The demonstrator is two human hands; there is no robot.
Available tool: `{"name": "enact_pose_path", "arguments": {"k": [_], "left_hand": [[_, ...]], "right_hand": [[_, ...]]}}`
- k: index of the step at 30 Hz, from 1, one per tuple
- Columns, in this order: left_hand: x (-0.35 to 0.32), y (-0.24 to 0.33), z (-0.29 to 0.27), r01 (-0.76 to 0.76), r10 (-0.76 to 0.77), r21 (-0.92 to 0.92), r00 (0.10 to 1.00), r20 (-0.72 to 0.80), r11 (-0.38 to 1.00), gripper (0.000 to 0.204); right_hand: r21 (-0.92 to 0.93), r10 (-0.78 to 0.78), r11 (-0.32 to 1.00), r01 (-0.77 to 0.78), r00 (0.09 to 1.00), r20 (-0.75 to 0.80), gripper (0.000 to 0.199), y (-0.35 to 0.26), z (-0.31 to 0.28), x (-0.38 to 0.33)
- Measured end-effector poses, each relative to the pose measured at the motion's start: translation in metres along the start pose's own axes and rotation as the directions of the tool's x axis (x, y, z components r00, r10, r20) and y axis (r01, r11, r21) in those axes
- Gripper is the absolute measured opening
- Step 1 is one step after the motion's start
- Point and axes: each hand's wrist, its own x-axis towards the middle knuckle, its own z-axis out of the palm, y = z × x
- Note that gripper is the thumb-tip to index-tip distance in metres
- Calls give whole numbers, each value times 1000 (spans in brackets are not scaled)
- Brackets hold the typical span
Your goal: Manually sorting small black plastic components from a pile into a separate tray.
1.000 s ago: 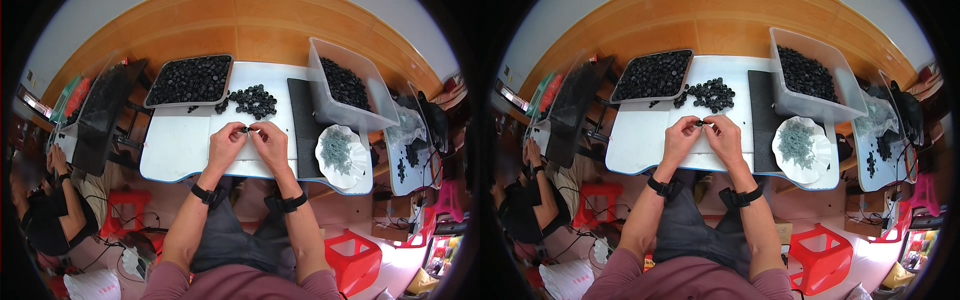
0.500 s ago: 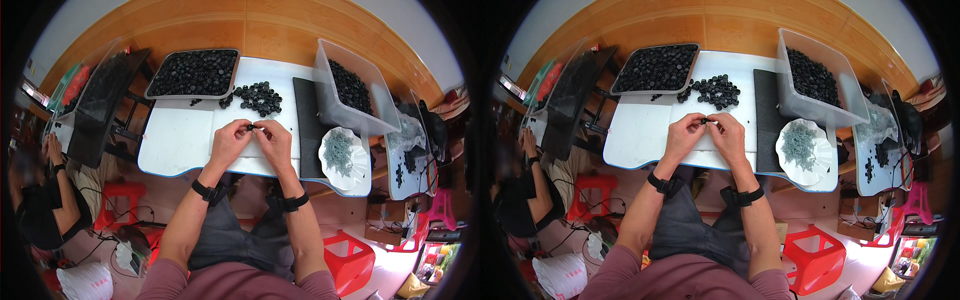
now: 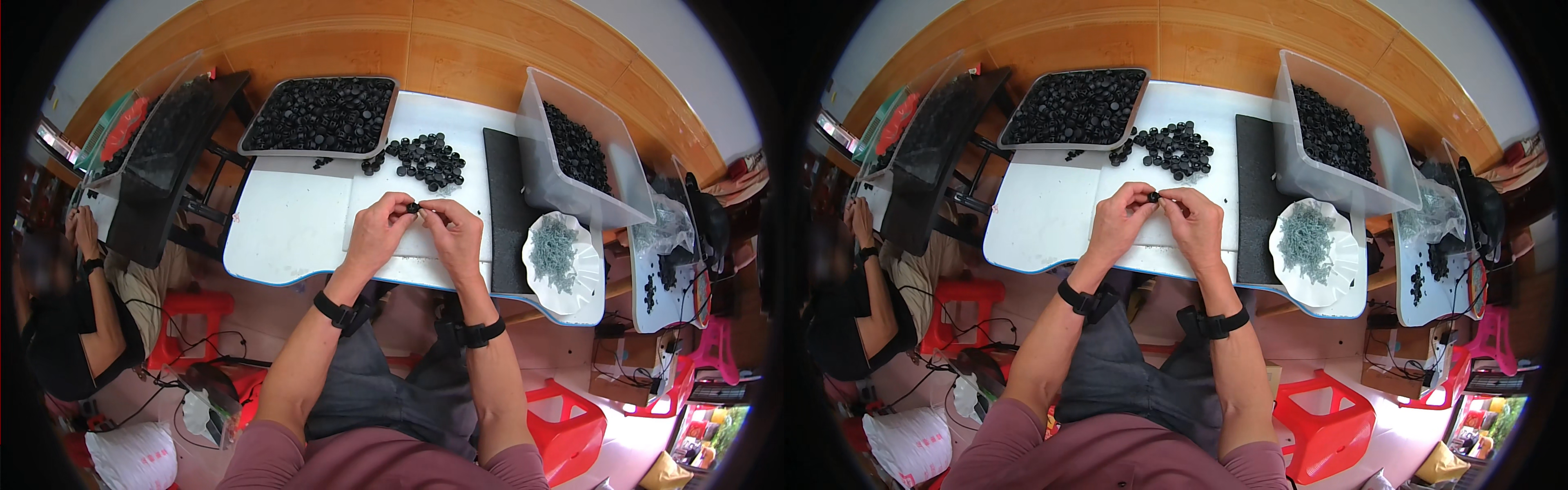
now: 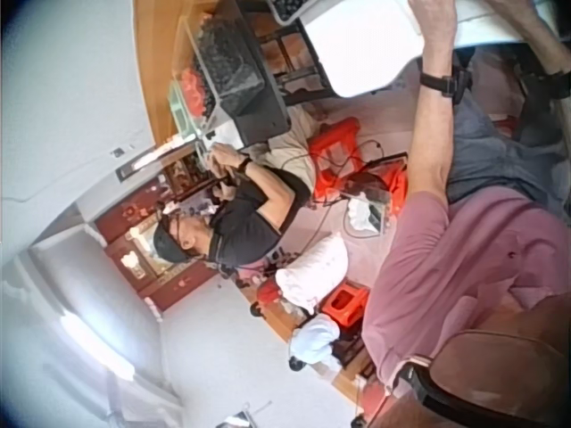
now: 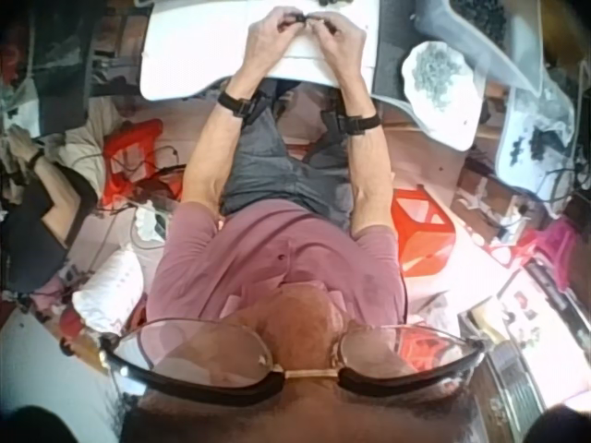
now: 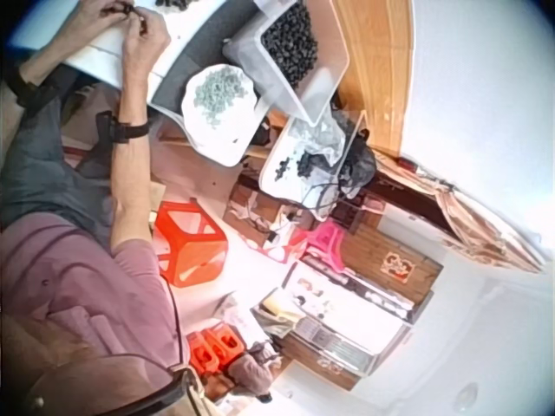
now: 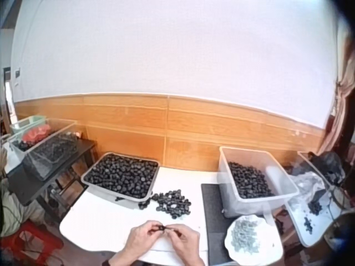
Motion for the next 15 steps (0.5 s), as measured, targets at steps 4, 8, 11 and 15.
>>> {"name": "enact_pose_path", "arguments": {"k": [4,8,11,15], "left_hand": [[-1,4,-1,10,-10,-6,1000,26,1000,27],[-1,1,-1,-21,21,1,1000,19,1000,25],[-2,2,0,-14,14,1,1000,18,1000,24],[-3,4,-1,-9,9,14,1000,6,1000,23]], "right_hand": [[-6,9,1000,-9,1000,1,11,0,-2,1],[13,29,1000,-28,999,-20,11,-1,-1,0],[12,17,1000,-17,1000,-17,11,-2,-2,0],[-11,-22,1000,22,1000,-5,10,-3,-2,1]]}}
